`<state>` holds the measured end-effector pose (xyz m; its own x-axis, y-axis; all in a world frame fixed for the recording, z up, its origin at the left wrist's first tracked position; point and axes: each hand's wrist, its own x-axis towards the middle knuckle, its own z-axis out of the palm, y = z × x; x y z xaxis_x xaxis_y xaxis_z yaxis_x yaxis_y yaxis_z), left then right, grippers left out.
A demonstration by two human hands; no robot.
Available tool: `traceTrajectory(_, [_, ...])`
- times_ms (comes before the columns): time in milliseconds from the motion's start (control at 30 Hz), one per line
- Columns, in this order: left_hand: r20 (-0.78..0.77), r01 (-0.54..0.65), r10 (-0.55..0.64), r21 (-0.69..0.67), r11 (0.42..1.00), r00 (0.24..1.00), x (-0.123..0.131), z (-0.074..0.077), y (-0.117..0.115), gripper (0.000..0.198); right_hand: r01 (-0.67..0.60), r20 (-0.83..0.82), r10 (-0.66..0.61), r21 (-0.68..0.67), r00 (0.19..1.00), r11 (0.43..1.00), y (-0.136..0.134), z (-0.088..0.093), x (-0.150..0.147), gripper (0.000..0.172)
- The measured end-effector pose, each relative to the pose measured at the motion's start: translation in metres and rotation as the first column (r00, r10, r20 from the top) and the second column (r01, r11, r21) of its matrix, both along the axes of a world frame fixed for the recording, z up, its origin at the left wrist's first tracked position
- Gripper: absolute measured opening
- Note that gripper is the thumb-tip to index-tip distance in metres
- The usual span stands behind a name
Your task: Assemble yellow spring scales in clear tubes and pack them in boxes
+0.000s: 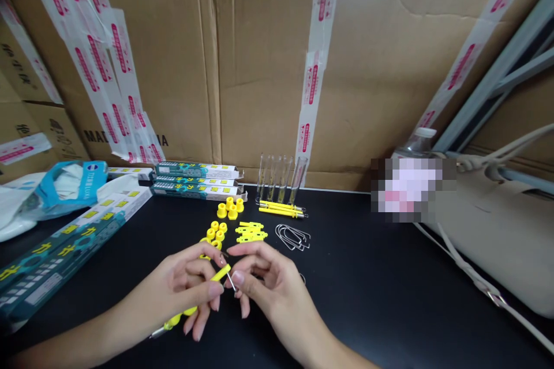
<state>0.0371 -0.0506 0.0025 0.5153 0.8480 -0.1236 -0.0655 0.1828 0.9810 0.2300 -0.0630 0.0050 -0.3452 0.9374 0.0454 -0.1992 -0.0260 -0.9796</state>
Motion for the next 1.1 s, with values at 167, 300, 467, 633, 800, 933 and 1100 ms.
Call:
traceTrajectory(167, [-0.057,-0.015,0.015,-0.014,1.000,0.998,0.001,0.000,0.000,0.043,0.018,-0.001,-0.018,0.016,1.000,1.000,0.002,0.002,-0.002,0.028])
traceTrajectory(300, [-0.048,-0.022,0.022,0.003,1.000,0.999,0.000,-0.001,-0.001,0.045,-0.016,0.043,0.013,0.071,0.999,0.997,-0.001,0.001,-0.003,0.024])
traceTrajectory(467, [-0.059,-0.024,0.025,0.010,1.000,0.998,0.000,-0.002,-0.001,0.045,0.010,0.218,-0.071,0.266,0.973,0.964,-0.006,-0.005,-0.001,0.022])
traceTrajectory(633, [-0.040,-0.026,0.026,0.007,1.000,0.999,0.000,-0.002,-0.002,0.044,0.055,0.376,-0.221,0.404,0.900,0.913,-0.007,-0.010,0.003,0.022])
traceTrajectory(800, [-0.066,-0.026,0.024,-0.023,0.999,0.998,0.001,0.001,-0.004,0.047,-0.076,0.442,-0.515,0.808,0.735,0.584,-0.010,-0.011,0.007,0.010])
traceTrajectory(933, [-0.116,-0.028,0.024,-0.033,0.999,0.993,0.002,0.003,-0.007,0.050,-0.223,0.456,-0.583,0.876,0.672,0.427,-0.013,-0.008,0.006,0.015])
traceTrajectory(1100, [-0.197,-0.069,0.067,-0.005,0.998,0.978,0.002,0.003,-0.009,0.049,-0.233,0.473,-0.636,0.874,0.610,0.426,-0.013,-0.009,0.005,0.014])
